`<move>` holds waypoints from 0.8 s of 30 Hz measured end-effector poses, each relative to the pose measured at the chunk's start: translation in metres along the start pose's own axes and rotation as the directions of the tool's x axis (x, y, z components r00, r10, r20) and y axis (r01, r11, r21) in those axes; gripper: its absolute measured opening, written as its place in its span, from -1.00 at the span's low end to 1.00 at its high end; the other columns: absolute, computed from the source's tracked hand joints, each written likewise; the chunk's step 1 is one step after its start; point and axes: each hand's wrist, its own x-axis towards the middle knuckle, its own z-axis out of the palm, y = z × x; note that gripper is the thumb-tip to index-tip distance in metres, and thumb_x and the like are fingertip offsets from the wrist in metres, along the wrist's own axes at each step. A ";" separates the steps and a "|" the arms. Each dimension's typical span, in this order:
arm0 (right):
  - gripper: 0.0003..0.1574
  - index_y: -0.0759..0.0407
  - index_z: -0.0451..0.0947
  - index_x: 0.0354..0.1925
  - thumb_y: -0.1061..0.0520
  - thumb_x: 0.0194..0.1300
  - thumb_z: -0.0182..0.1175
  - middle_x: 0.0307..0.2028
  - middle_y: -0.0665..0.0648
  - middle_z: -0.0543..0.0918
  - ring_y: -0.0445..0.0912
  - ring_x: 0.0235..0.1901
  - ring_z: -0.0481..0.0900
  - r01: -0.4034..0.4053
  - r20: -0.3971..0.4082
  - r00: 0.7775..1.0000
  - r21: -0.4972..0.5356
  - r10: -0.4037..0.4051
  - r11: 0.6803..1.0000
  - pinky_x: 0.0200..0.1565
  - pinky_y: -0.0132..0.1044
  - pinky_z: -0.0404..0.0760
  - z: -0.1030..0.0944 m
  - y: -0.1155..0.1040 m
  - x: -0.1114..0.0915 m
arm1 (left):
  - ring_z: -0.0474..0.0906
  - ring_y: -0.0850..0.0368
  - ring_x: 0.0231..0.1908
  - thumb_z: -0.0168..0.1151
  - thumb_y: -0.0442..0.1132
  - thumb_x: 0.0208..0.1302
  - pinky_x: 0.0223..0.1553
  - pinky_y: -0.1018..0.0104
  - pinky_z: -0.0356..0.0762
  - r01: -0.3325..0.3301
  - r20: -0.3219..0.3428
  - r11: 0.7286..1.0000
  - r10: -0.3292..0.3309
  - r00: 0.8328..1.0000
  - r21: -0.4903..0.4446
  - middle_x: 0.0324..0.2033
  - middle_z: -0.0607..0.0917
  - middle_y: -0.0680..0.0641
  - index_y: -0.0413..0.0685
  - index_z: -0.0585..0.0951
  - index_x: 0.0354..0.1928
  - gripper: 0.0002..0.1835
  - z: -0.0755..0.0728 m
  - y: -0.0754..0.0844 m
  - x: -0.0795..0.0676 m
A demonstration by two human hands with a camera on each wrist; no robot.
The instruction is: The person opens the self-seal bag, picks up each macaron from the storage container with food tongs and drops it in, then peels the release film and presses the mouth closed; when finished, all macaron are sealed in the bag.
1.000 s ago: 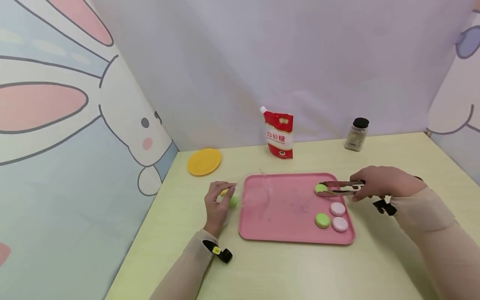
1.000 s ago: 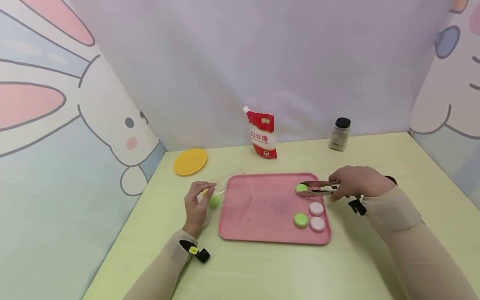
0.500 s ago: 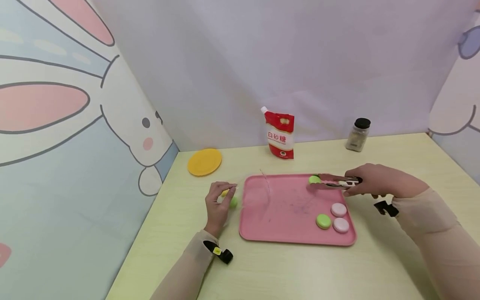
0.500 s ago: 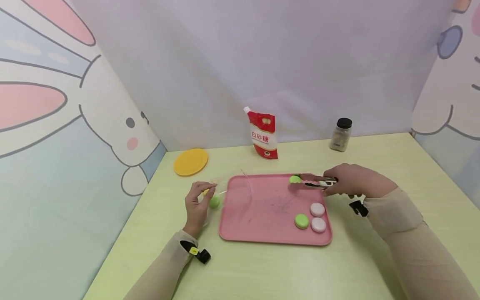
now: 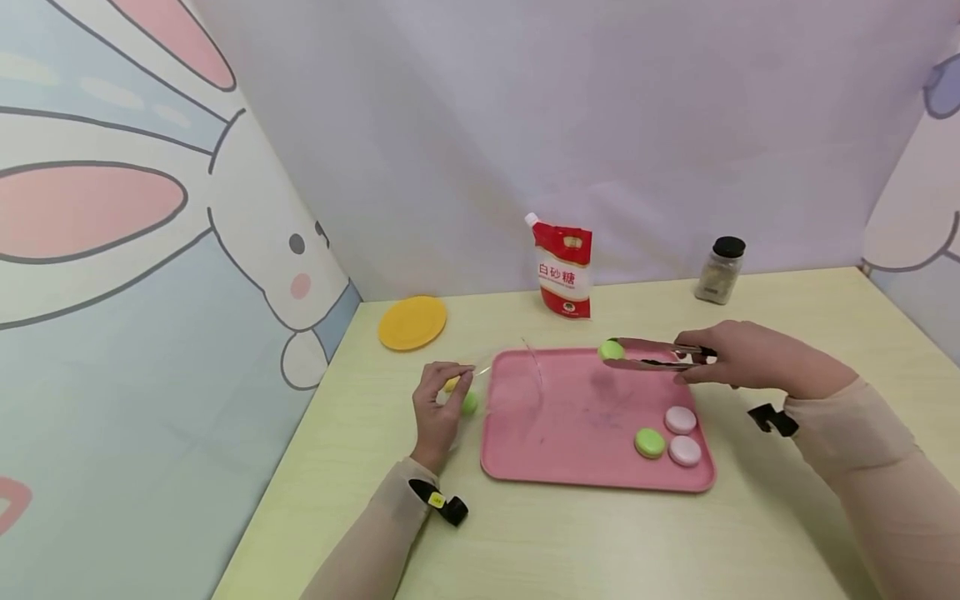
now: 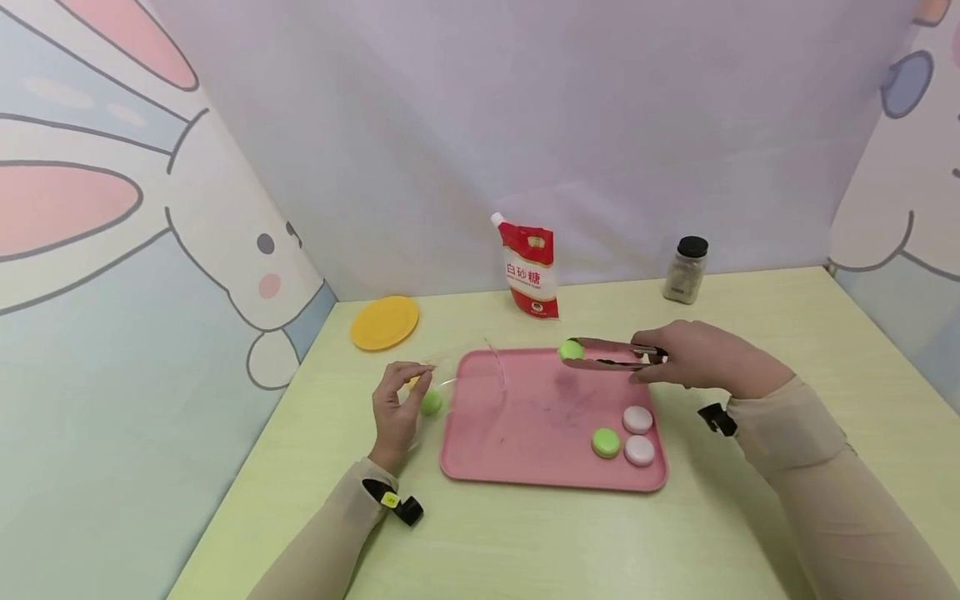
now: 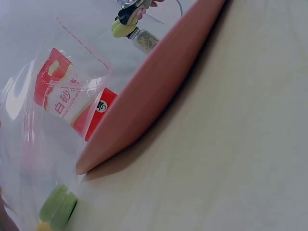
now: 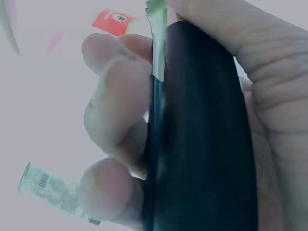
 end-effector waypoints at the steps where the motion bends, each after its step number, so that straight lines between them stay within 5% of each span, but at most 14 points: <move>1: -0.60 -0.14 0.54 -0.15 -0.32 0.25 0.34 -0.46 -0.19 0.49 -0.31 -0.63 0.41 0.004 -0.009 1.000 -0.011 -0.004 1.000 -0.48 -0.30 0.41 0.000 0.000 0.000 | 0.52 -0.05 -0.14 0.30 -0.61 0.20 -0.06 0.27 0.47 -0.001 -0.002 1.000 0.001 1.000 0.002 -0.28 0.66 -0.21 -0.31 0.73 -0.19 -0.82 0.000 -0.004 -0.001; 6: -0.64 -0.20 0.54 -0.18 -0.34 0.26 0.32 -0.47 -0.24 0.46 -0.34 -0.60 0.35 0.033 -0.045 0.998 -0.070 -0.036 0.997 -0.47 -0.31 0.36 0.002 -0.002 0.002 | 0.52 0.01 -0.12 0.32 -0.57 0.22 -0.06 0.25 0.47 0.001 -0.012 1.000 -0.001 1.000 0.017 -0.25 0.66 -0.13 -0.20 0.75 -0.16 -0.79 -0.001 -0.020 -0.007; 13: -0.64 -0.22 0.51 -0.23 -0.37 0.25 0.31 -0.51 -0.26 0.46 -0.33 -0.59 0.34 0.080 -0.066 0.994 -0.090 -0.086 0.993 -0.46 -0.31 0.37 0.008 -0.013 0.010 | 0.53 0.02 -0.11 0.32 -0.54 0.24 -0.13 0.03 0.48 0.012 -0.012 1.000 -0.011 1.000 0.023 -0.24 0.65 -0.12 -0.18 0.75 -0.14 -0.79 -0.001 -0.020 -0.007; 19: -0.65 -0.19 0.53 -0.23 -0.31 0.22 0.37 -0.51 -0.22 0.49 -0.28 -0.55 0.40 0.117 -0.020 0.993 -0.098 -0.120 0.988 -0.44 -0.27 0.41 0.013 -0.041 0.043 | 0.53 0.00 -0.14 0.29 -0.59 0.23 -0.14 0.06 0.48 0.005 -0.011 1.000 -0.005 1.000 0.013 -0.28 0.64 -0.18 -0.33 0.72 -0.19 -0.85 -0.001 0.002 0.002; 24: -0.68 -0.14 0.57 -0.22 -0.23 0.21 0.40 -0.49 -0.16 0.53 -0.20 -0.49 0.45 0.139 0.051 0.989 -0.077 -0.135 0.987 -0.38 -0.19 0.46 0.017 -0.079 0.082 | 0.53 -0.02 -0.15 0.28 -0.61 0.21 -0.12 0.22 0.48 -0.003 -0.013 1.000 0.003 1.000 0.004 -0.28 0.64 -0.20 -0.34 0.71 -0.20 -0.84 0.000 0.005 0.003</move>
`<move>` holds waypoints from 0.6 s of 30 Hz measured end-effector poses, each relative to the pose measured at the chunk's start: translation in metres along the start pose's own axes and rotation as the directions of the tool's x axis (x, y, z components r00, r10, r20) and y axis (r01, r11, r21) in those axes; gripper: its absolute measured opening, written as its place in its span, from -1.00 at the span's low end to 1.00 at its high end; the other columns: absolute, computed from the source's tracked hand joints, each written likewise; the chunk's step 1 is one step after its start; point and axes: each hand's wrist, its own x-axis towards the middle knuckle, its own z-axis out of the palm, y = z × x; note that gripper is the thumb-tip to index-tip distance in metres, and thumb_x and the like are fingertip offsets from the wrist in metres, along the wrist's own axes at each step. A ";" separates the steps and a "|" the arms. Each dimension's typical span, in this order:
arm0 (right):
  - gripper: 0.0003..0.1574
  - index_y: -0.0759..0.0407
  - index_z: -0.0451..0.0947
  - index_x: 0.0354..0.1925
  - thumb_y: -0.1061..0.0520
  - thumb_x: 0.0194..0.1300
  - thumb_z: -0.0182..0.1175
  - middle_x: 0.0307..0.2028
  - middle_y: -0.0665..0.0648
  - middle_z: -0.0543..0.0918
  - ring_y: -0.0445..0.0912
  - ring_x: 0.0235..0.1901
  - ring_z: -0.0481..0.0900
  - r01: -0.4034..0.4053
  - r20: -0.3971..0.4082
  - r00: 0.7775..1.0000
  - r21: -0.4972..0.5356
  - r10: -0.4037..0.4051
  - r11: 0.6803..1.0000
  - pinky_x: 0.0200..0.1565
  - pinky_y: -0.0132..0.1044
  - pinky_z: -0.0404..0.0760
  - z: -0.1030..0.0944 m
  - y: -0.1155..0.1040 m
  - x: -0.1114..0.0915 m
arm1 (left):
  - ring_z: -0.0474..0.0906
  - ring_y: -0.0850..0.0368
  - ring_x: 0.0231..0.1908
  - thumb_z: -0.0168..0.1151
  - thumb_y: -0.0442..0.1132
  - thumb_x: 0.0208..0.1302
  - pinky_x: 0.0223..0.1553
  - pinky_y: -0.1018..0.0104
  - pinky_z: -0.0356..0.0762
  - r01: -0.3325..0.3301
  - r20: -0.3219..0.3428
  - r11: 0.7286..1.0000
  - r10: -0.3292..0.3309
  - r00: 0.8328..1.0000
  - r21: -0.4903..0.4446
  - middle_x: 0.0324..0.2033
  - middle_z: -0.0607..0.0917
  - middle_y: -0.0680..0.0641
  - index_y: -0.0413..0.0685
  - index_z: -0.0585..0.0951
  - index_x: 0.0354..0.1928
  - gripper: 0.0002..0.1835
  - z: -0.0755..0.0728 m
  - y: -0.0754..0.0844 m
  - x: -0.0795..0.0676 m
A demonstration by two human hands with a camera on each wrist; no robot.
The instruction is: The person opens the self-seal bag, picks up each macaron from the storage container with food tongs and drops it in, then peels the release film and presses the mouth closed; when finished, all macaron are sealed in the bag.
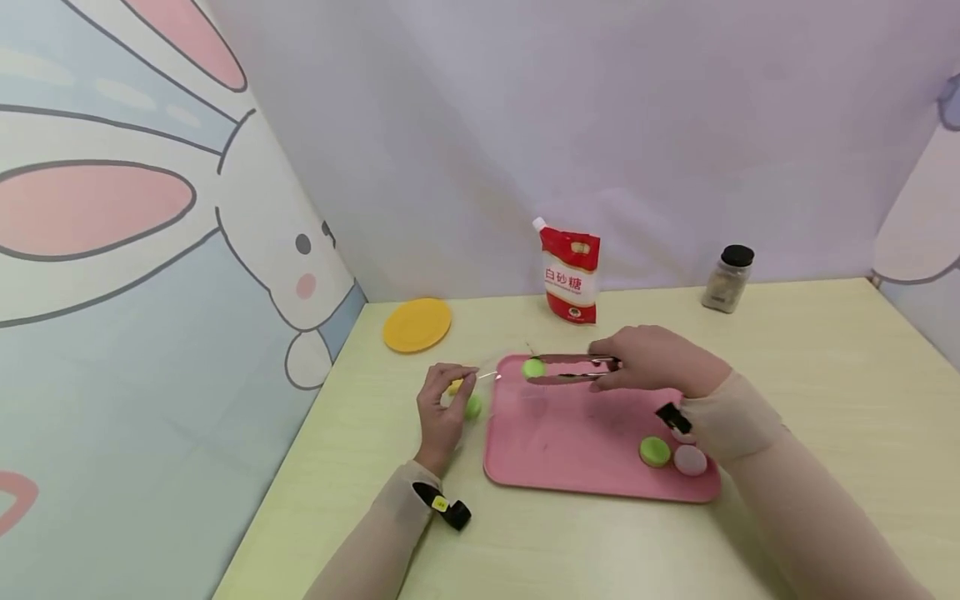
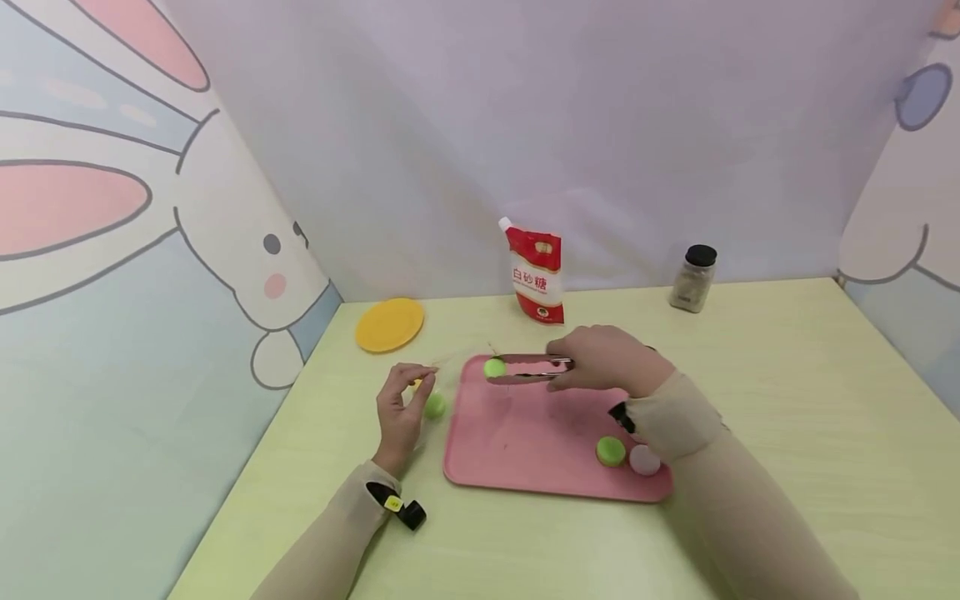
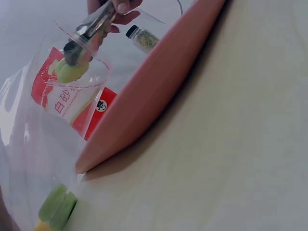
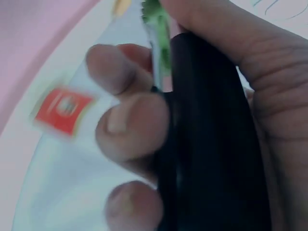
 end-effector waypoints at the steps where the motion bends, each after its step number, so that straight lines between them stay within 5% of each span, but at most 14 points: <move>1: -0.68 -0.13 0.58 -0.22 -0.22 0.21 0.41 -0.47 -0.15 0.54 -0.19 -0.47 0.46 0.004 0.015 1.000 0.005 -0.004 1.000 -0.36 -0.17 0.48 0.000 -0.007 0.009 | 0.53 -0.01 -0.15 0.28 -0.61 0.21 -0.11 0.26 0.47 -0.001 0.000 1.000 0.001 1.000 -0.001 -0.28 0.64 -0.20 -0.34 0.71 -0.20 -0.83 0.001 -0.001 0.000; 7: -0.61 -0.05 0.65 -0.12 -0.20 0.20 0.42 -0.32 -0.13 0.64 -0.20 -0.37 0.54 0.046 0.065 0.997 0.009 -0.047 0.999 -0.22 -0.13 0.57 0.006 -0.041 0.048 | 0.53 0.00 -0.16 0.28 -0.61 0.21 -0.17 0.10 0.48 0.001 0.007 1.000 -0.001 1.000 -0.007 -0.27 0.63 -0.19 -0.28 0.72 -0.17 -0.79 0.006 -0.020 -0.010; 12: -0.53 0.00 0.67 0.02 -0.15 0.21 0.41 -0.36 -0.14 0.62 -0.19 -0.40 0.52 0.052 0.089 0.995 -0.016 -0.050 0.999 -0.26 -0.15 0.55 0.016 -0.052 0.059 | 0.53 0.02 -0.14 0.31 -0.55 0.25 -0.18 -0.01 0.48 0.002 0.023 1.000 -0.002 1.000 -0.005 -0.24 0.64 -0.11 -0.15 0.74 -0.13 -0.77 0.006 -0.030 -0.014; 18: -0.57 0.02 0.67 -0.04 -0.13 0.19 0.44 -0.42 -0.14 0.60 -0.19 -0.46 0.50 0.087 0.056 0.995 -0.031 -0.085 0.996 -0.32 -0.16 0.53 0.022 -0.055 0.067 | 0.54 0.03 -0.14 0.29 -0.47 0.32 -0.17 0.00 0.49 0.010 0.034 1.000 -0.010 0.999 -0.016 -0.23 0.65 -0.07 -0.08 0.75 -0.11 -0.80 0.002 -0.030 -0.010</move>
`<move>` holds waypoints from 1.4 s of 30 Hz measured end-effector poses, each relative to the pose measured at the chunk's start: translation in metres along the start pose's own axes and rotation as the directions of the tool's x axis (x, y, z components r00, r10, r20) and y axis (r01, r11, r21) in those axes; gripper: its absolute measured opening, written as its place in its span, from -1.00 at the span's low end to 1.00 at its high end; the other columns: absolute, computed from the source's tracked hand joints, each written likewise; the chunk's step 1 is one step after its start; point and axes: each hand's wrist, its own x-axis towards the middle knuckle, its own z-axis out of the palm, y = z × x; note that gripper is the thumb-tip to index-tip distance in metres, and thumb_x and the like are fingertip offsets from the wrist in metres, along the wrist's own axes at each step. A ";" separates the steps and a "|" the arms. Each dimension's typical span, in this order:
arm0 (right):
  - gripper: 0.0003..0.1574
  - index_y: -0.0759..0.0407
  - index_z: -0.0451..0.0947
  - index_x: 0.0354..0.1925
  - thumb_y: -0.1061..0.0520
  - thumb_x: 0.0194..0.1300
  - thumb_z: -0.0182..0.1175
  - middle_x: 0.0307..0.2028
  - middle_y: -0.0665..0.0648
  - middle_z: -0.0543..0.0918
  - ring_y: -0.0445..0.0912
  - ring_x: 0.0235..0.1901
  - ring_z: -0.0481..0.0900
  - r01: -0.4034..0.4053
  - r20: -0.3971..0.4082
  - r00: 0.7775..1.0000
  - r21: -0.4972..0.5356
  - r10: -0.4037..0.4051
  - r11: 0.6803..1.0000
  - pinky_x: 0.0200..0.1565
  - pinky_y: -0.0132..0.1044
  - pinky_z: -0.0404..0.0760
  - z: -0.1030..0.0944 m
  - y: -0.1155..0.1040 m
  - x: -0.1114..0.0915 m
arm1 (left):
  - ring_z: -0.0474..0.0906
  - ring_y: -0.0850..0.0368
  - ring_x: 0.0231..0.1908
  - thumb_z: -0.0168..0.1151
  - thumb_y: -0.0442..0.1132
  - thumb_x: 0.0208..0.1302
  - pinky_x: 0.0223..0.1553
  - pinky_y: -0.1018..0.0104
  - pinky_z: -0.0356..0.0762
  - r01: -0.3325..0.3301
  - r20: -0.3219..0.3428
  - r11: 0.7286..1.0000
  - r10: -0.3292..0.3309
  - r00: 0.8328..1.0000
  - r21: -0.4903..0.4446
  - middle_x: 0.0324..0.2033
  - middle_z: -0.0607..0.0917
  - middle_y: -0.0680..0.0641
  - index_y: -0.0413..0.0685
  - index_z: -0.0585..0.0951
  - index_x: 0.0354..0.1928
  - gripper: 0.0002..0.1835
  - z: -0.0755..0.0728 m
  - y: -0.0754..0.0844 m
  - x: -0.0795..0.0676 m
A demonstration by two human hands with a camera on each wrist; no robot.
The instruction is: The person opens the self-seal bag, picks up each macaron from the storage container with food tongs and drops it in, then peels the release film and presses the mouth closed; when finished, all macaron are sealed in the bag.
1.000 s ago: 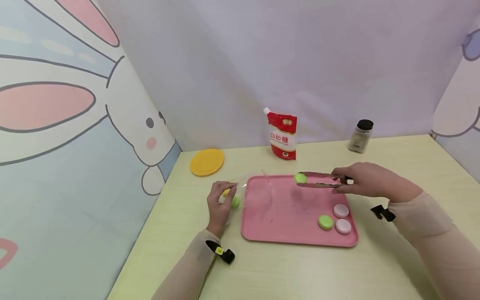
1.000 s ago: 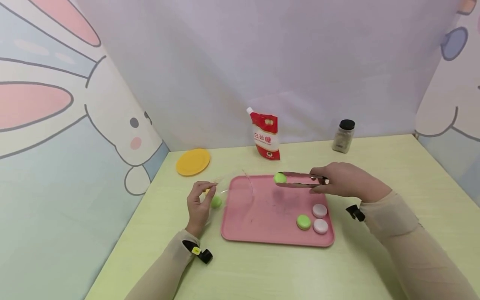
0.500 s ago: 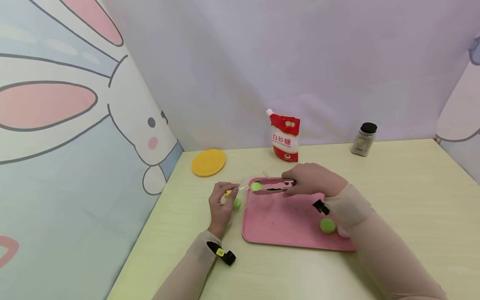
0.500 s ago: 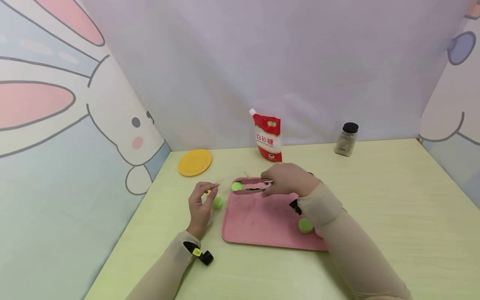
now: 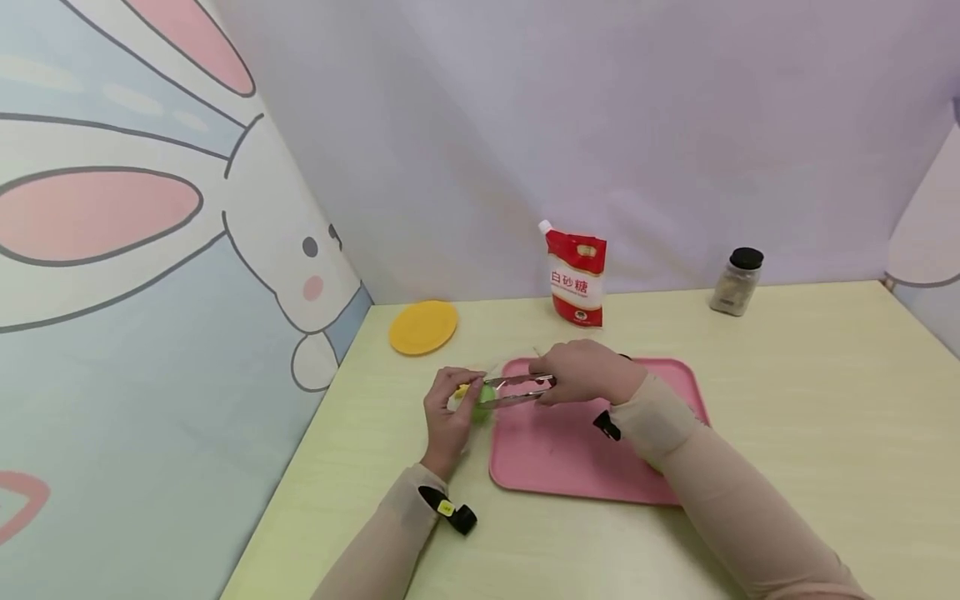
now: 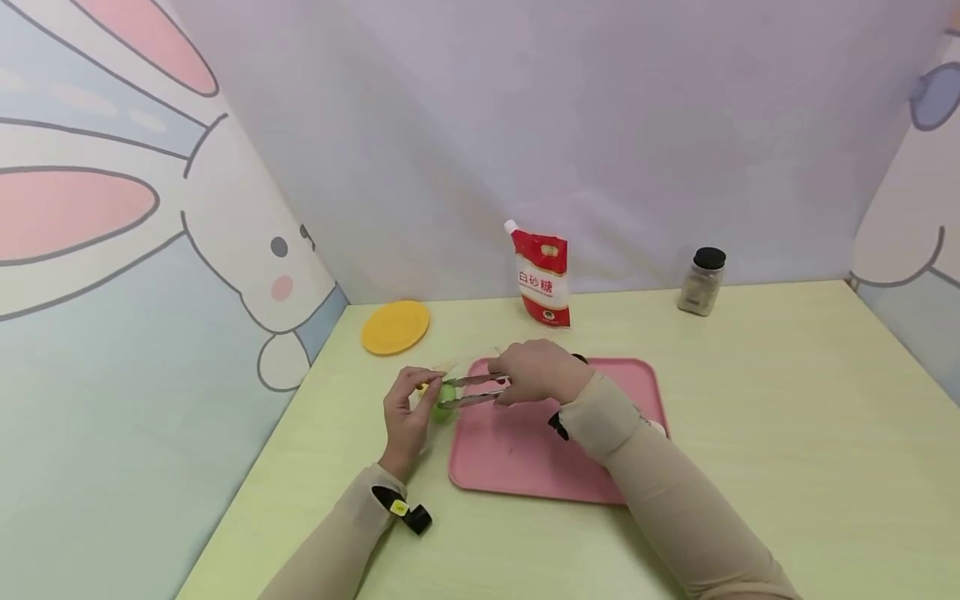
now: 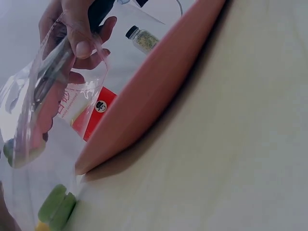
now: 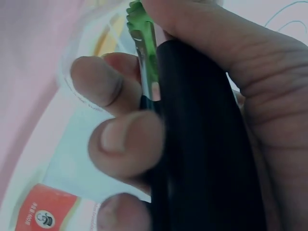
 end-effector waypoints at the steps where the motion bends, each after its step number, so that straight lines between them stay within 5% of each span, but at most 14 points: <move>1: -0.58 0.02 0.67 -0.05 -0.12 0.19 0.44 -0.43 -0.14 0.60 -0.19 -0.46 0.50 0.007 -0.002 1.000 0.000 -0.007 1.000 -0.33 -0.16 0.53 0.001 0.000 0.001 | 0.54 0.02 -0.15 0.29 -0.48 0.31 -0.17 0.00 0.48 -0.005 0.000 1.000 0.005 1.000 -0.001 -0.23 0.65 -0.07 -0.09 0.75 -0.11 -0.80 0.000 0.000 0.000; 8: -0.58 0.01 0.69 -0.04 -0.14 0.19 0.45 -0.46 -0.17 0.58 -0.20 -0.47 0.50 0.045 0.007 0.999 0.018 -0.045 0.999 -0.34 -0.18 0.53 0.007 0.001 0.005 | 0.54 0.01 -0.17 0.30 -0.56 0.25 -0.20 -0.03 0.46 -0.003 -0.001 1.000 0.003 1.000 -0.009 -0.27 0.65 -0.14 -0.20 0.74 -0.15 -0.79 0.001 -0.001 0.001; 15: -0.64 -0.02 0.67 -0.10 -0.12 0.20 0.45 -0.45 -0.18 0.57 -0.19 -0.44 0.49 0.076 0.028 0.997 0.057 -0.078 0.995 -0.31 -0.17 0.52 0.012 0.002 0.009 | 0.54 0.00 -0.20 0.28 -0.62 0.21 -0.23 -0.04 0.47 -0.018 0.008 1.000 0.019 1.000 -0.016 -0.31 0.64 -0.19 -0.34 0.71 -0.21 -0.84 0.000 0.030 0.014; 21: -0.67 -0.05 0.66 -0.12 -0.11 0.20 0.45 -0.45 -0.19 0.57 -0.19 -0.43 0.50 0.069 0.039 0.997 0.066 -0.072 0.995 -0.29 -0.17 0.53 0.015 0.001 0.010 | 0.54 -0.04 -0.21 0.27 -0.62 0.22 -0.23 -0.07 0.46 -0.004 0.019 1.000 0.005 1.000 -0.014 -0.31 0.64 -0.21 -0.35 0.71 -0.20 -0.83 0.002 0.036 0.014; 33: -0.73 -0.06 0.67 -0.17 -0.11 0.22 0.43 -0.45 -0.21 0.56 -0.22 -0.45 0.49 0.106 0.028 0.994 0.059 -0.108 0.993 -0.32 -0.21 0.53 0.023 -0.004 0.014 | 0.53 0.02 -0.20 0.29 -0.57 0.25 -0.24 -0.06 0.43 -0.014 0.016 1.000 0.014 1.000 0.004 -0.29 0.65 -0.17 -0.27 0.73 -0.17 -0.83 0.000 0.002 0.002; 42: -0.68 -0.03 0.66 -0.19 -0.11 0.16 0.47 -0.46 -0.20 0.56 -0.22 -0.46 0.49 0.131 0.036 0.990 0.064 -0.133 0.989 -0.32 -0.22 0.52 0.026 -0.007 0.014 | 0.52 0.05 -0.18 0.31 -0.47 0.30 -0.20 0.03 0.46 -0.017 0.016 1.000 0.016 1.000 0.008 -0.27 0.67 -0.05 -0.07 0.76 -0.13 -0.80 -0.001 0.002 0.000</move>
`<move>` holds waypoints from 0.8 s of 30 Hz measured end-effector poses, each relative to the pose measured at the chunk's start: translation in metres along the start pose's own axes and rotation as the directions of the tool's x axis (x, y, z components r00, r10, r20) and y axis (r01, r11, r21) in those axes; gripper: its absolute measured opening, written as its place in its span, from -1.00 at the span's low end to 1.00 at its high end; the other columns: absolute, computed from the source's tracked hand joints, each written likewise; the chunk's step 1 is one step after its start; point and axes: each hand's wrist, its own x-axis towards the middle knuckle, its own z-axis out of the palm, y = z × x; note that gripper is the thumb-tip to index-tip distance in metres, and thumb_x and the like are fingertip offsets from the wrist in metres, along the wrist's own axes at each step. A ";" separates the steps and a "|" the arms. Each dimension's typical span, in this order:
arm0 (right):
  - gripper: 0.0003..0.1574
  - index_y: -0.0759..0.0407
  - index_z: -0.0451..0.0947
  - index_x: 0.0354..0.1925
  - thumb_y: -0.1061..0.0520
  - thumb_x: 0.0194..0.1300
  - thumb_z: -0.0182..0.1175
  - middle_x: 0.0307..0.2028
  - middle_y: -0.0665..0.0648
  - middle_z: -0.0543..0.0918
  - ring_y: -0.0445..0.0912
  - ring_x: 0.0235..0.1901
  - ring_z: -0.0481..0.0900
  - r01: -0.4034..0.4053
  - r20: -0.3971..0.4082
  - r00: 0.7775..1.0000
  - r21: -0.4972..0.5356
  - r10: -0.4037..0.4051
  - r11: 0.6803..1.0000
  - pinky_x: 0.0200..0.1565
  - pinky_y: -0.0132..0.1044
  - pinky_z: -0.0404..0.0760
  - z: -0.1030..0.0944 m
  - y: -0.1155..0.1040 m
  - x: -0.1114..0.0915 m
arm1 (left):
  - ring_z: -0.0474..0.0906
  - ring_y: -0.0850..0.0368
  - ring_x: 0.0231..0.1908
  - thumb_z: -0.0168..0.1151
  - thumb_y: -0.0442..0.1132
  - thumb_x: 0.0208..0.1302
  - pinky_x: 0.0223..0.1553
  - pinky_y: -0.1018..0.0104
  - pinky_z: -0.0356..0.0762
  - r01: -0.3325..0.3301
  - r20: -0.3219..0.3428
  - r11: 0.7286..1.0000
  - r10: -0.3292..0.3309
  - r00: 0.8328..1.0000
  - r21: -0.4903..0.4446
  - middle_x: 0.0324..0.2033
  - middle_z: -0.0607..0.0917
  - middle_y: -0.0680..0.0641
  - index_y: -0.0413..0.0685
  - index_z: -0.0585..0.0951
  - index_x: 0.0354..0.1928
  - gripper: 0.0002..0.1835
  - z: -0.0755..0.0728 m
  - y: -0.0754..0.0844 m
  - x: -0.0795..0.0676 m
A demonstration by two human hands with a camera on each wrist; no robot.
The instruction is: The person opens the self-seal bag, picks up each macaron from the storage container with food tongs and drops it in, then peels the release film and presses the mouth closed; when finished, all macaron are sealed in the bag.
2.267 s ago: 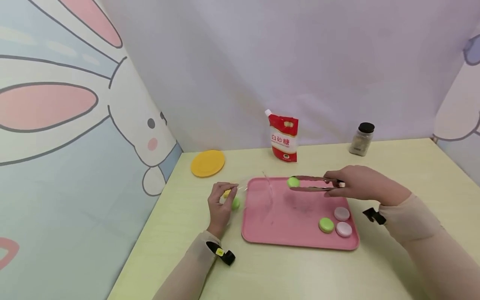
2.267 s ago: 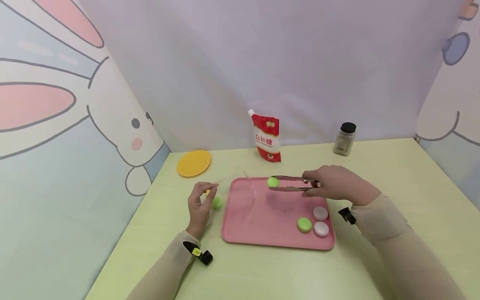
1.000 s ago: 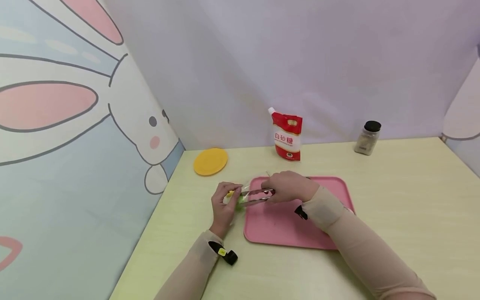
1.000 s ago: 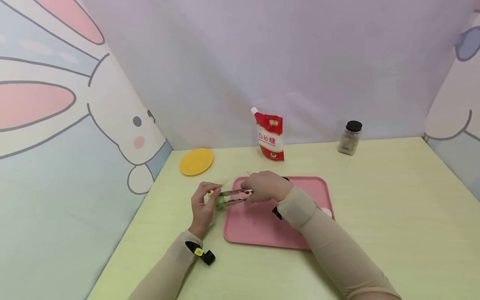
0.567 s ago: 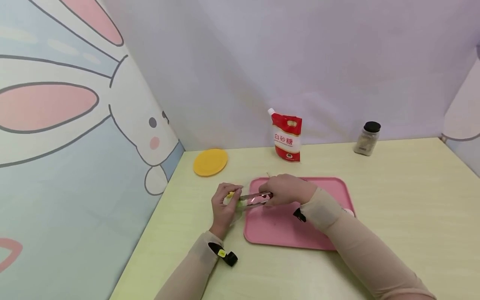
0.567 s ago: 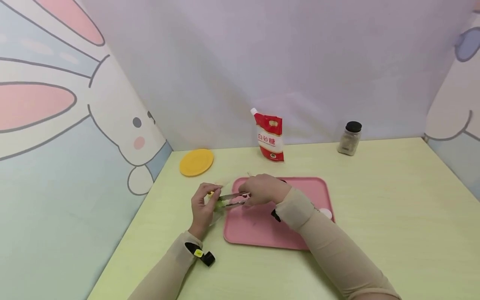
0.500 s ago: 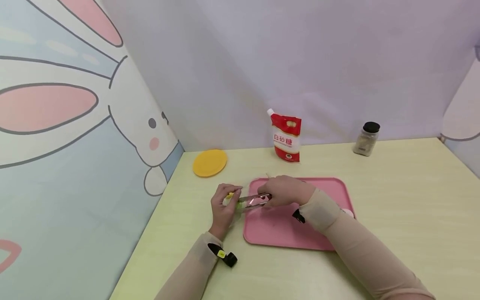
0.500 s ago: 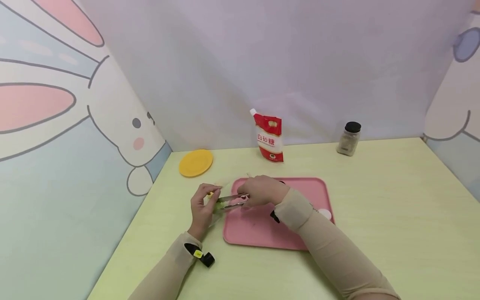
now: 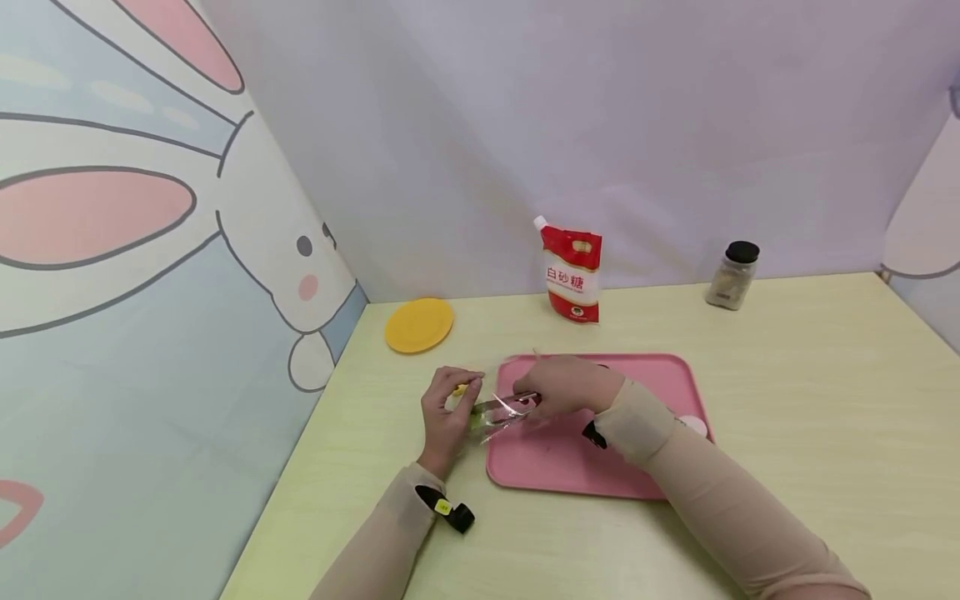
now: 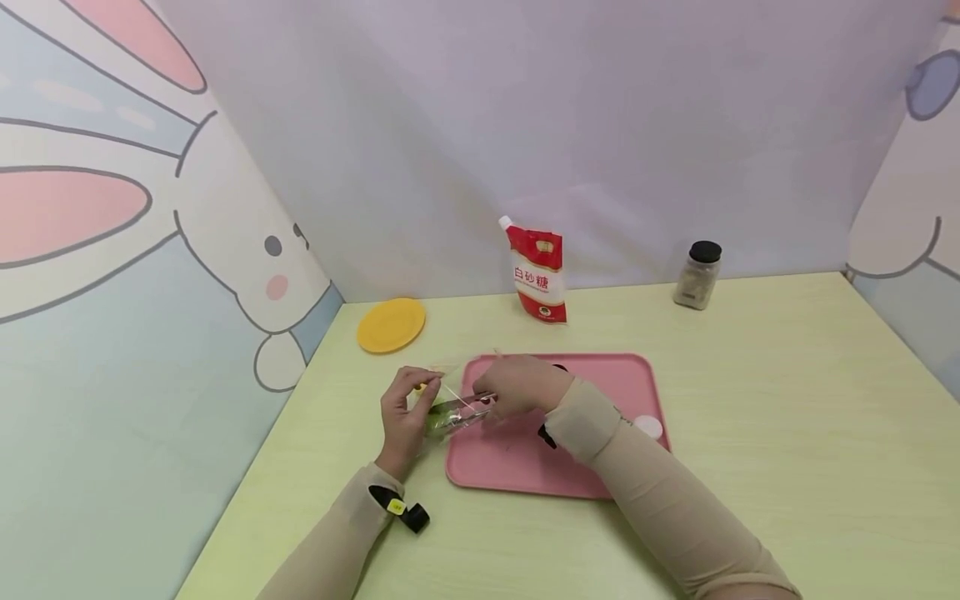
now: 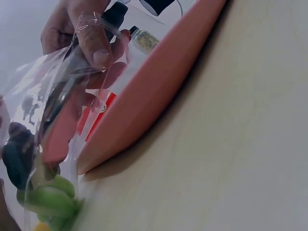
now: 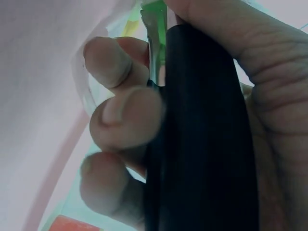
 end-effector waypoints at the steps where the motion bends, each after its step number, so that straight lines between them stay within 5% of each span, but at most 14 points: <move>1: -0.67 -0.03 0.65 -0.19 -0.12 0.15 0.47 -0.46 -0.19 0.57 -0.21 -0.46 0.49 -0.009 0.004 1.000 0.005 0.009 1.000 -0.32 -0.21 0.52 0.000 0.001 0.000 | 0.52 0.04 -0.18 0.31 -0.45 0.30 -0.20 0.03 0.46 -0.002 0.001 1.000 0.002 1.000 0.001 -0.27 0.67 -0.05 -0.07 0.76 -0.13 -0.81 0.000 0.000 0.000; 10: -0.51 -0.07 0.63 -0.07 -0.24 0.12 0.47 -0.39 -0.18 0.60 -0.21 -0.43 0.52 -0.130 0.037 0.991 0.002 0.130 0.991 -0.27 -0.15 0.52 -0.011 0.003 -0.009 | 0.51 0.02 -0.19 0.32 -0.48 0.28 -0.21 -0.01 0.41 -0.013 -0.003 1.000 0.013 1.000 0.007 -0.30 0.68 -0.07 -0.09 0.76 -0.16 -0.81 0.000 -0.002 -0.002; 24: -0.40 -0.01 0.56 -0.03 -0.29 0.10 0.46 -0.40 -0.11 0.58 -0.16 -0.41 0.53 -0.196 0.035 0.980 0.052 0.195 0.979 -0.31 -0.16 0.52 -0.037 0.014 -0.034 | 0.49 0.02 -0.17 0.31 -0.47 0.29 -0.20 -0.02 0.42 0.009 0.010 1.000 -0.009 1.000 0.007 -0.29 0.67 -0.06 -0.08 0.76 -0.15 -0.81 0.000 -0.001 0.001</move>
